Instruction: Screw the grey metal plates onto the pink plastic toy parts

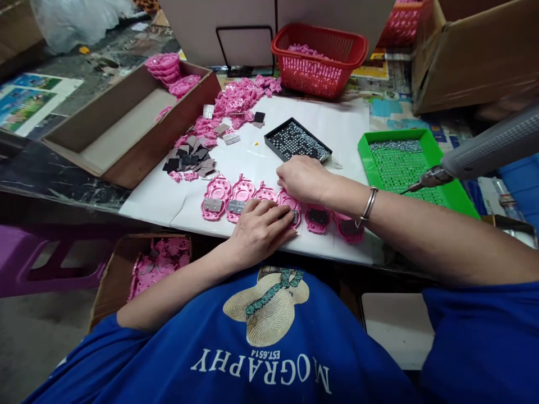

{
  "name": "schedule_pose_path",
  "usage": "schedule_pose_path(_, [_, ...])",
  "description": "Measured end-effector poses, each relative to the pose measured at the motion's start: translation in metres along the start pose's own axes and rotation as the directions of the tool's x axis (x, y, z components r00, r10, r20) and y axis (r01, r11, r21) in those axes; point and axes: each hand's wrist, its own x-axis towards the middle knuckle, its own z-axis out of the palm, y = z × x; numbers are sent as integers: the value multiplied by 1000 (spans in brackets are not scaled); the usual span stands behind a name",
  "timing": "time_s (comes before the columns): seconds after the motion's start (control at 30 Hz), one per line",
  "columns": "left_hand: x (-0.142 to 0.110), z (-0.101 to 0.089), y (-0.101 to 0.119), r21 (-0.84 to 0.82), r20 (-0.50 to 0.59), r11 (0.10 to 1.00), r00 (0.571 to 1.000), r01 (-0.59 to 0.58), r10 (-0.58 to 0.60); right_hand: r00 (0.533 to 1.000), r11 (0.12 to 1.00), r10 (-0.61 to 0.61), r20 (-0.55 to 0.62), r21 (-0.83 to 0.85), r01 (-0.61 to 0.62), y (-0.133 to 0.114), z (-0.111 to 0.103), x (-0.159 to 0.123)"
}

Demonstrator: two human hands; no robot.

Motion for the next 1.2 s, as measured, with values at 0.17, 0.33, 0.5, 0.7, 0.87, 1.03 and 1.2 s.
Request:
schedule_pose_path(0.17, [-1,1,-2,0,6,1000,1000,-1,1,1000,1000,8,9,19,-8,-6,9,-1])
schedule_pose_path(0.33, [-1,2,-2,-9,23,1000,1000,-2,2,998,994,48,-35,95,-44,-4,7,-5])
schedule_pose_path(0.5, [1,-3,-6,-271,-4,959,996,83,-87,960,737,119,-253,671,85,5,1,-16])
schedule_pose_path(0.7, [14,-18,-21,-932,264,46,760,360,-594,972,173,31,-231,959,223,1,-4,-36])
schedule_pose_path(0.87, [23,-21,-24,-859,498,-412,686,305,-531,932,209,37,-359,915,344,-4,0,-40])
schedule_pose_path(1.03, [29,-22,-20,-730,614,-610,688,309,-387,920,267,61,-388,894,359,1,2,-40])
schedule_pose_path(1.2, [33,-24,-21,-730,626,-596,678,334,-386,945,302,-58,-321,897,323,13,-5,-40])
